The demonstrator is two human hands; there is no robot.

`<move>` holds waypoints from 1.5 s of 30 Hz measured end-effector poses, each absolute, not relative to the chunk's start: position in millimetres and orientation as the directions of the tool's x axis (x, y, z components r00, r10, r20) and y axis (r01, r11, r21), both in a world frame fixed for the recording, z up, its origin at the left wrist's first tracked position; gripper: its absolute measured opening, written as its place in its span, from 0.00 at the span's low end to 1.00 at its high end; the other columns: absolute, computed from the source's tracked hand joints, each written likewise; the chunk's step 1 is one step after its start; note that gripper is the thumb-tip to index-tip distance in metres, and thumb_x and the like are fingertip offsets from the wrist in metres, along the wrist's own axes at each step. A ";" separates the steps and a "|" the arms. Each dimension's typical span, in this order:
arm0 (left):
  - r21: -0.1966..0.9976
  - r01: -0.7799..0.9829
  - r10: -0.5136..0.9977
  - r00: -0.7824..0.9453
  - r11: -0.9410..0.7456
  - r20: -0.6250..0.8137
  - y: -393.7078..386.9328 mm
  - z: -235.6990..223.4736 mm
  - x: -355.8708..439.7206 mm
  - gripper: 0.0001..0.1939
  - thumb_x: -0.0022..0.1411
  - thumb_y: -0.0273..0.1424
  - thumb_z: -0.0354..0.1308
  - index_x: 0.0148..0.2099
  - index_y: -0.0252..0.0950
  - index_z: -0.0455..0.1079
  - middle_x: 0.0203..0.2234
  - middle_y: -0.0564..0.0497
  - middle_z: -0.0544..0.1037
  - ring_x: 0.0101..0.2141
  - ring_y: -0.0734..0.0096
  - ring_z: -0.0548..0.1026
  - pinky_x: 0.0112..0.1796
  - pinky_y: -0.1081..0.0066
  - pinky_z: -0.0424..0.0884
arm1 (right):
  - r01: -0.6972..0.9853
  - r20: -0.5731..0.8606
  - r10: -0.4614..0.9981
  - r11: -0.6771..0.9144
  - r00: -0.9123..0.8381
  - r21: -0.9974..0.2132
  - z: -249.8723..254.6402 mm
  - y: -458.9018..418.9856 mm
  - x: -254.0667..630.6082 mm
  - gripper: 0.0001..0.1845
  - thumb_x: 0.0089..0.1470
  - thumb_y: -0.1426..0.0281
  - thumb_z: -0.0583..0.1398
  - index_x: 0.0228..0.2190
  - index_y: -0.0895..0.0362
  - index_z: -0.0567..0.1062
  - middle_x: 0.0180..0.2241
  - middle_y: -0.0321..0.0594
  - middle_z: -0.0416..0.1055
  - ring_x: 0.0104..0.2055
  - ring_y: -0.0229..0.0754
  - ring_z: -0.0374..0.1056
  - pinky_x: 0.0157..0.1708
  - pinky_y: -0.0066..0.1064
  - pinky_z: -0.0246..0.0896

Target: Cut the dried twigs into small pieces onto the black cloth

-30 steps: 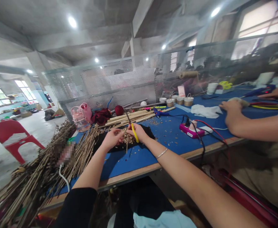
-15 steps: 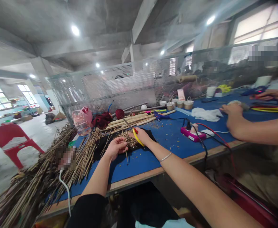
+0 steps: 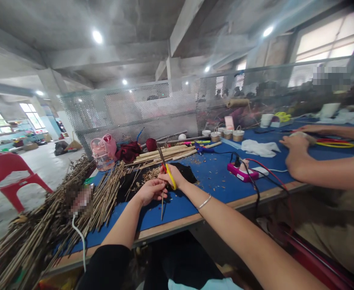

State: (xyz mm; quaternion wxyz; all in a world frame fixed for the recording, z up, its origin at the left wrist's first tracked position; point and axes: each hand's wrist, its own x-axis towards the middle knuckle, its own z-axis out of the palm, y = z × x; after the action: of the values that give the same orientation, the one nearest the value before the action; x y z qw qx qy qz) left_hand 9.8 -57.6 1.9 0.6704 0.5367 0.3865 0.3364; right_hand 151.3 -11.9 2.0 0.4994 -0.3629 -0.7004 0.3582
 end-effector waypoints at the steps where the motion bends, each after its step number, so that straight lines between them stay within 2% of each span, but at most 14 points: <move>1: 0.980 -0.046 0.877 0.455 0.196 -0.154 -56.5 2.0 9.5 0.16 0.47 0.36 0.64 0.35 0.33 0.65 0.24 0.51 0.74 0.22 0.76 0.74 0.19 0.81 0.63 | 0.156 0.446 0.863 0.487 -0.236 -0.859 2.2 -12.3 151.9 0.12 0.39 0.63 0.58 0.26 0.56 0.64 0.20 0.29 0.62 0.20 0.33 0.57 0.22 0.25 0.56; 3: 0.980 -0.085 0.912 0.389 0.177 -0.131 -53.6 2.2 8.8 0.15 0.47 0.34 0.64 0.35 0.32 0.66 0.22 0.51 0.73 0.21 0.77 0.73 0.16 0.83 0.58 | 0.224 0.479 0.857 0.513 -0.189 -0.829 3.9 -13.2 155.0 0.12 0.40 0.62 0.58 0.27 0.56 0.66 0.22 0.31 0.64 0.22 0.33 0.59 0.25 0.25 0.56; 6: 0.978 -0.146 0.953 0.283 0.150 -0.104 -49.6 2.1 8.1 0.15 0.47 0.32 0.63 0.38 0.32 0.68 0.23 0.51 0.73 0.19 0.77 0.73 0.13 0.83 0.51 | 0.454 0.524 0.847 0.505 -0.096 -0.734 7.1 -14.8 161.9 0.13 0.42 0.60 0.59 0.28 0.56 0.68 0.24 0.33 0.67 0.26 0.35 0.60 0.28 0.25 0.55; 9: 0.975 -0.156 0.960 0.256 0.158 -0.114 -48.2 1.7 8.3 0.14 0.47 0.31 0.63 0.37 0.31 0.68 0.23 0.50 0.74 0.19 0.76 0.73 0.13 0.82 0.51 | 0.578 0.516 0.853 0.462 -0.080 -0.673 6.6 -14.8 165.8 0.14 0.42 0.58 0.59 0.26 0.55 0.68 0.24 0.33 0.67 0.25 0.34 0.59 0.26 0.24 0.53; 14: 0.969 -0.196 0.960 0.263 0.149 -0.094 -49.2 2.7 7.0 0.11 0.49 0.30 0.61 0.36 0.32 0.67 0.20 0.52 0.71 0.19 0.78 0.72 0.12 0.83 0.51 | 0.479 0.558 0.829 0.506 -0.042 -0.717 1.0 -7.5 168.2 0.17 0.46 0.55 0.56 0.26 0.57 0.68 0.23 0.34 0.67 0.25 0.34 0.59 0.26 0.24 0.54; 17: 0.957 -0.257 0.972 0.221 0.135 -0.078 -48.4 4.2 4.2 0.10 0.51 0.30 0.60 0.35 0.33 0.66 0.21 0.52 0.73 0.21 0.77 0.73 0.16 0.83 0.59 | 0.505 0.564 0.826 0.486 0.003 -0.713 1.0 -5.1 173.3 0.18 0.47 0.54 0.55 0.26 0.57 0.68 0.23 0.35 0.67 0.25 0.34 0.59 0.26 0.24 0.53; 19: 0.954 -0.268 0.978 0.188 0.135 -0.086 -47.3 4.3 2.5 0.10 0.51 0.31 0.60 0.36 0.34 0.65 0.24 0.50 0.75 0.23 0.75 0.74 0.18 0.82 0.63 | 0.608 0.530 0.848 0.422 -0.003 -0.672 2.4 -6.3 176.3 0.19 0.45 0.52 0.56 0.25 0.56 0.68 0.22 0.35 0.67 0.24 0.35 0.59 0.25 0.24 0.52; 22: 0.959 -0.255 0.980 0.183 0.121 -0.075 -45.8 2.6 1.2 0.11 0.50 0.32 0.61 0.36 0.35 0.66 0.28 0.50 0.76 0.24 0.77 0.73 0.18 0.82 0.62 | 0.756 0.433 0.899 0.332 -0.071 -0.565 5.0 -11.0 176.7 0.21 0.42 0.49 0.57 0.24 0.55 0.69 0.23 0.35 0.69 0.25 0.36 0.61 0.23 0.25 0.48; 28: 0.967 -0.250 0.974 0.225 0.056 0.002 -47.2 -0.2 2.1 0.15 0.46 0.35 0.64 0.35 0.35 0.66 0.21 0.55 0.72 0.19 0.82 0.69 0.16 0.84 0.59 | 0.835 0.311 0.920 0.358 -0.239 -0.418 9.3 -17.4 170.6 0.27 0.42 0.44 0.55 0.31 0.54 0.70 0.31 0.39 0.71 0.33 0.41 0.66 0.26 0.26 0.49; 32: 0.968 -0.247 0.975 0.224 0.051 0.006 -49.4 1.8 2.9 0.17 0.44 0.35 0.66 0.36 0.35 0.67 0.22 0.54 0.72 0.21 0.80 0.70 0.16 0.84 0.59 | 0.839 0.258 0.931 0.347 -0.257 -0.419 9.4 -16.1 171.1 0.30 0.42 0.43 0.54 0.34 0.55 0.69 0.33 0.42 0.70 0.35 0.43 0.66 0.28 0.27 0.51; 37: 0.970 -0.240 0.986 0.165 0.035 0.005 -48.6 1.9 3.4 0.20 0.42 0.36 0.67 0.38 0.34 0.69 0.26 0.52 0.74 0.23 0.78 0.72 0.17 0.82 0.61 | 0.816 0.263 0.925 0.367 -0.273 -0.446 9.3 -16.0 171.2 0.29 0.41 0.43 0.56 0.34 0.55 0.70 0.34 0.42 0.71 0.35 0.44 0.67 0.27 0.28 0.51; 45: 0.976 -0.216 0.987 0.161 0.024 0.011 -47.0 -0.5 3.6 0.20 0.43 0.38 0.66 0.38 0.33 0.71 0.24 0.52 0.74 0.22 0.80 0.71 0.18 0.82 0.62 | 0.821 0.270 0.920 0.380 -0.285 -0.427 11.7 -22.5 166.3 0.30 0.40 0.44 0.57 0.36 0.53 0.70 0.33 0.41 0.73 0.35 0.45 0.68 0.28 0.28 0.52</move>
State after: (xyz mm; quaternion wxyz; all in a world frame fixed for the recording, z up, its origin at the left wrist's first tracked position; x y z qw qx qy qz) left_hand 3.6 -47.0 -0.5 0.5919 0.4797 0.4019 0.5079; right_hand 166.3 -22.5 11.7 0.2406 -0.5473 -0.7950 0.1027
